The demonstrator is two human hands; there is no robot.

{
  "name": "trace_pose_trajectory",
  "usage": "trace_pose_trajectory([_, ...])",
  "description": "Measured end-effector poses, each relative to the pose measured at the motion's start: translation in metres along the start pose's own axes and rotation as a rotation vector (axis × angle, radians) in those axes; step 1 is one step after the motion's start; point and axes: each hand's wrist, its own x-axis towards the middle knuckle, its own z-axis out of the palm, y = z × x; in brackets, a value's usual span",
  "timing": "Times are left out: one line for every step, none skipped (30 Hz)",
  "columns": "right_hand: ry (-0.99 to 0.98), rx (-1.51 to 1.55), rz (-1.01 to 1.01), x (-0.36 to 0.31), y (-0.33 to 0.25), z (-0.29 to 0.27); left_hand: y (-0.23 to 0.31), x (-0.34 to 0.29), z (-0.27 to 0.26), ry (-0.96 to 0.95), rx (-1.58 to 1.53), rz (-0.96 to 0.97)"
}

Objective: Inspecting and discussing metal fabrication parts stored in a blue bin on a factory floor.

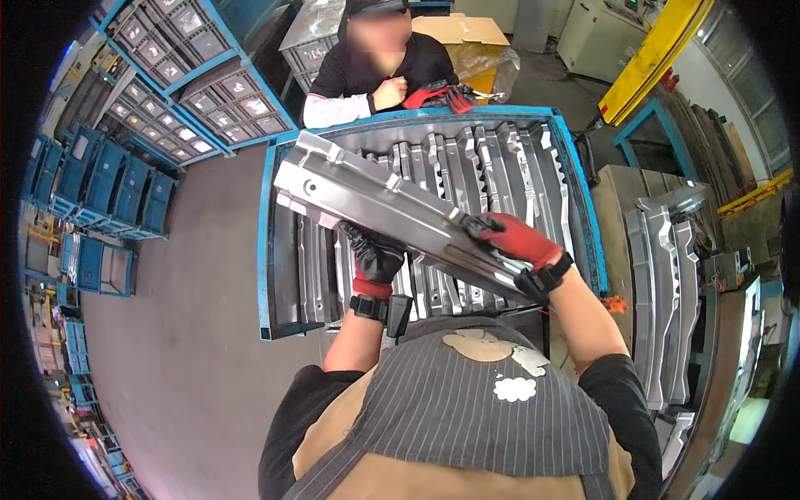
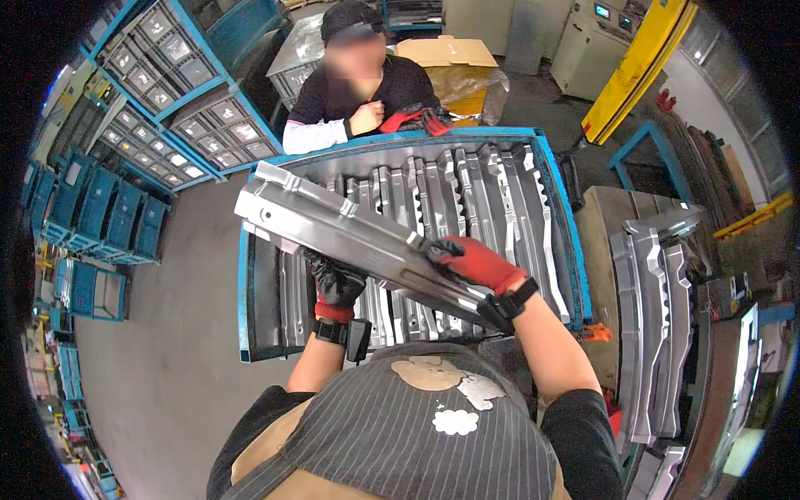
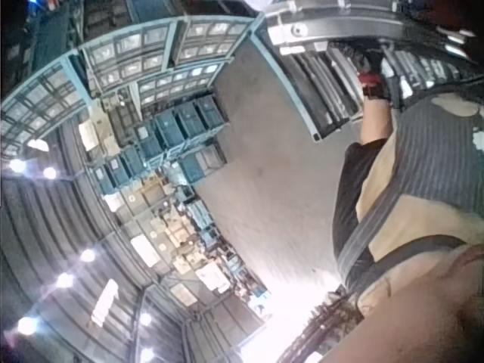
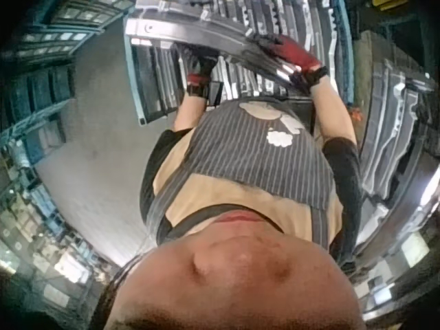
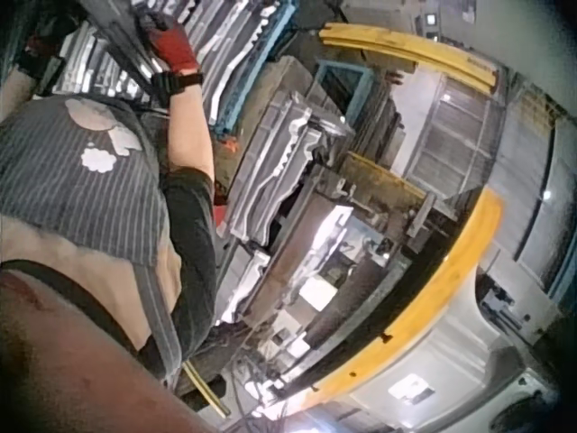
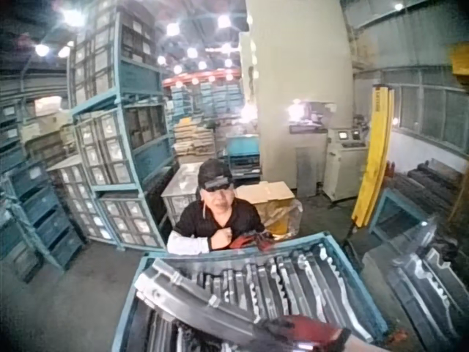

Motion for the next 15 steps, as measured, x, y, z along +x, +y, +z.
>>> trace_pose_trajectory([0.000, 0.101, -0.033, -0.001, 0.014, 0.003, 0.000, 0.000, -0.003, -0.001, -0.017, -0.006])
trace_pose_trajectory([0.070, 0.122, -0.064, -0.003, 0.029, 0.009, -0.001, 0.002, -0.008, -0.003, -0.034, -0.014])
trace_pose_trajectory([0.142, 0.143, -0.089, -0.007, 0.038, 0.017, -0.003, 0.002, -0.005, -0.003, -0.053, -0.027])
trace_pose_trajectory([0.216, 0.165, -0.113, -0.009, 0.045, 0.021, -0.004, 0.000, -0.002, -0.047, -0.052, -0.033])
trace_pose_trajectory([0.154, 0.137, -0.142, -0.011, 0.052, 0.020, -0.003, -0.003, 0.002, -0.092, -0.051, -0.041])
trace_pose_trajectory([0.138, 0.165, -0.121, -0.013, 0.048, 0.021, 0.000, -0.008, 0.007, -0.134, -0.047, -0.042])
trace_pose_trajectory([0.124, 0.193, -0.099, -0.015, 0.043, 0.022, 0.003, -0.007, 0.003, -0.181, -0.162, -0.135])
trace_pose_trajectory([0.111, 0.221, -0.077, -0.019, 0.037, 0.023, 0.005, -0.006, -0.001, -0.227, -0.277, -0.229])
trace_pose_trajectory([0.200, 0.181, -0.096, -0.030, 0.019, 0.023, 0.001, -0.009, 0.004, -0.193, -0.209, -0.202])
trace_pose_trajectory([0.187, 0.202, -0.101, -0.030, 0.027, 0.023, -0.002, -0.009, 0.006, -0.160, -0.167, -0.192])
trace_pose_trajectory([0.174, 0.223, -0.105, -0.027, 0.041, 0.023, -0.004, -0.008, 0.008, -0.129, -0.124, -0.182])
trace_pose_trajectory([0.160, 0.241, -0.114, -0.026, 0.041, 0.021, -0.005, -0.007, 0.010, -0.101, -0.082, -0.169])
trace_pose_trajectory([0.151, 0.247, -0.084, -0.028, 0.039, 0.021, -0.006, -0.006, 0.003, -0.058, -0.101, -0.156])
trace_pose_trajectory([0.143, 0.253, -0.053, -0.031, 0.035, 0.022, -0.005, -0.007, 0.001, -0.073, -0.153, -0.177])
trace_pose_trajectory([0.138, 0.255, -0.020, -0.037, 0.032, 0.021, -0.007, -0.009, 0.007, -0.091, -0.210, -0.201])
